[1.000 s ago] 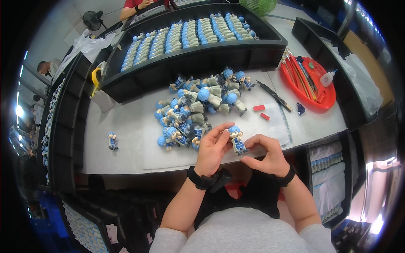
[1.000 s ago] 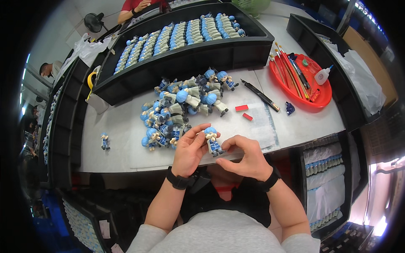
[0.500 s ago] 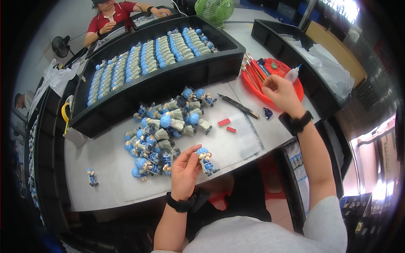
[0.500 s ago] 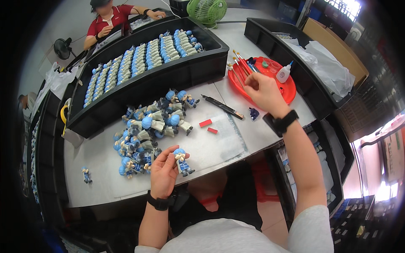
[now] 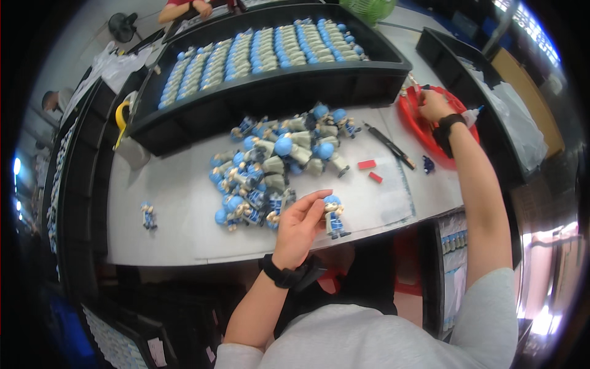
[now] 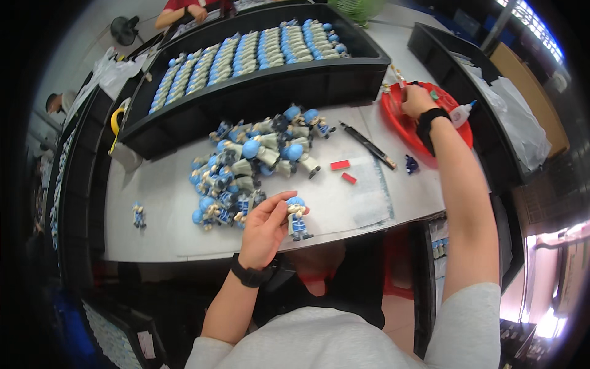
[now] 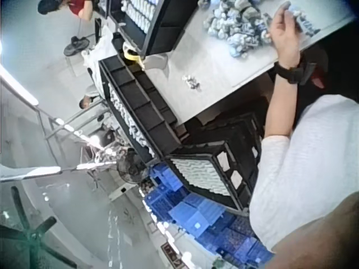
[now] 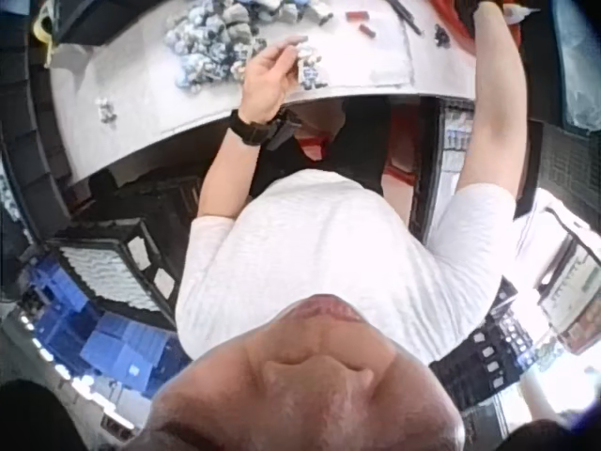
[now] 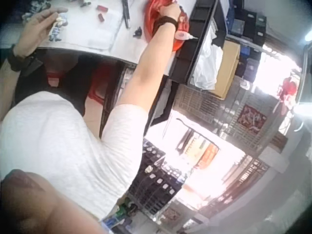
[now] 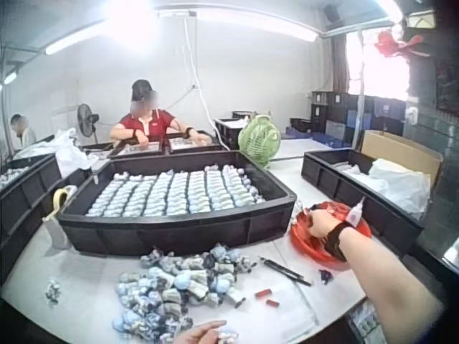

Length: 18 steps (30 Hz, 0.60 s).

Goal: Assembling and finishing small plastic figures at a manufacturing workstation.

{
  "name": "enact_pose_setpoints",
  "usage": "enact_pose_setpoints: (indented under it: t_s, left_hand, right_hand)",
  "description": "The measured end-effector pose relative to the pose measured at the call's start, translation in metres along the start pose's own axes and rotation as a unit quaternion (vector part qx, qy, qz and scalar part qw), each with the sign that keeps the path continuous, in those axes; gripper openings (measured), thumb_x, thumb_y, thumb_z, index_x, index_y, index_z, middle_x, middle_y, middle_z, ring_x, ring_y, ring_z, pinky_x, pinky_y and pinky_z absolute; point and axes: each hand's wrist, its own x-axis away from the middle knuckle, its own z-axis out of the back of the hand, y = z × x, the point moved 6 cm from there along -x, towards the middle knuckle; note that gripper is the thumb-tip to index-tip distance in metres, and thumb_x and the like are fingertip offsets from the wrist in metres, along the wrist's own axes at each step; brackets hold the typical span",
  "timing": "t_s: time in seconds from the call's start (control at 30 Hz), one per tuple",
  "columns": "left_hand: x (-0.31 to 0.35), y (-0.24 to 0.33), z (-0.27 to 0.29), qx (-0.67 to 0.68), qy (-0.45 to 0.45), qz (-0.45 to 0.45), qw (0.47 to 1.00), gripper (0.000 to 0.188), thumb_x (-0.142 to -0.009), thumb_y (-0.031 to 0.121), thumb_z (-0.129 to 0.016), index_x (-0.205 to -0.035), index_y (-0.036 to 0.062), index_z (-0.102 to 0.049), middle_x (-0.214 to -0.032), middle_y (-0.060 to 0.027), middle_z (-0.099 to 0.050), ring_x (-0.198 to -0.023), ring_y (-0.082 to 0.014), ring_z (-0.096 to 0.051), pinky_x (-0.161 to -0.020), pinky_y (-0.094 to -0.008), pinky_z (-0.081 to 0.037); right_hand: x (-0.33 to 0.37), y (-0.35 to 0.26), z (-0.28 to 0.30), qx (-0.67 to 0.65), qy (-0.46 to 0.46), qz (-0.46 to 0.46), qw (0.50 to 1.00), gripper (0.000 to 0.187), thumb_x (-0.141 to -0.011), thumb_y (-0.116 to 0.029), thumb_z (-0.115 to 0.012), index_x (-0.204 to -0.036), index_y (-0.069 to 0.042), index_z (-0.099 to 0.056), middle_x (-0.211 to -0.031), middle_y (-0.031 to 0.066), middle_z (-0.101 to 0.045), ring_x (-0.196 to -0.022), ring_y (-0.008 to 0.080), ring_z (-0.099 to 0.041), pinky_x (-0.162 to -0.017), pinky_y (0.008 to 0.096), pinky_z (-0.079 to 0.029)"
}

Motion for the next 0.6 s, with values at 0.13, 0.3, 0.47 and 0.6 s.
enact_pose_setpoints:
  t_s: [0.13, 0.3, 0.47, 0.6]
  left_hand:
    - [-0.002, -0.003, 0.003, 0.009, 0.005, 0.004, 1.0, 0.027, -0.09, 0.011, -0.041, -0.111, -0.0048, -0.048, -0.095, -0.0106, -0.058, -0.09, -0.0173, -0.057, -0.077, -0.0253, -0.046]
    - [0.001, -0.002, 0.008, -0.003, -0.001, 0.001, 1.0, 0.027, -0.091, 0.011, -0.04, -0.112, -0.0048, -0.048, -0.093, -0.01, -0.058, -0.088, -0.0158, -0.058, -0.074, -0.0235, -0.046]
    - [0.002, -0.003, 0.007, -0.007, -0.013, -0.002, 1.0, 0.027, -0.091, 0.01, -0.038, -0.111, -0.0039, -0.049, -0.093, -0.0104, -0.058, -0.089, -0.0168, -0.058, -0.073, -0.0233, -0.047]
    - [0.001, -0.004, 0.005, -0.005, -0.027, -0.007, 1.0, 0.026, -0.091, 0.009, -0.037, -0.11, -0.004, -0.049, -0.093, -0.0106, -0.058, -0.089, -0.0173, -0.058, -0.073, -0.0234, -0.047]
  right_hand:
    - [0.026, -0.013, 0.046, -0.205, 0.06, -0.051, 0.976, 0.026, -0.074, 0.0, -0.042, -0.093, 0.004, -0.059, -0.076, 0.0105, -0.058, -0.073, 0.0127, -0.057, -0.058, 0.0245, -0.047]
    - [0.118, -0.083, 0.079, -0.374, 0.194, 0.115, 0.9, 0.028, -0.082, 0.002, -0.047, -0.11, 0.002, -0.05, -0.084, 0.0039, -0.052, -0.075, 0.0082, -0.049, -0.066, 0.0194, -0.042]
    - [0.208, -0.136, 0.05, -0.525, 0.114, 0.129, 0.833, 0.03, -0.089, -0.02, -0.046, -0.103, 0.005, -0.052, -0.074, 0.0089, -0.055, -0.063, 0.0136, -0.056, -0.051, 0.0214, -0.044]
    - [0.239, -0.157, 0.034, -0.52, 0.083, 0.157, 0.835, 0.019, -0.085, -0.015, -0.052, -0.089, 0.003, -0.055, -0.076, 0.0095, -0.055, -0.064, 0.0139, -0.055, -0.054, 0.0219, -0.044]
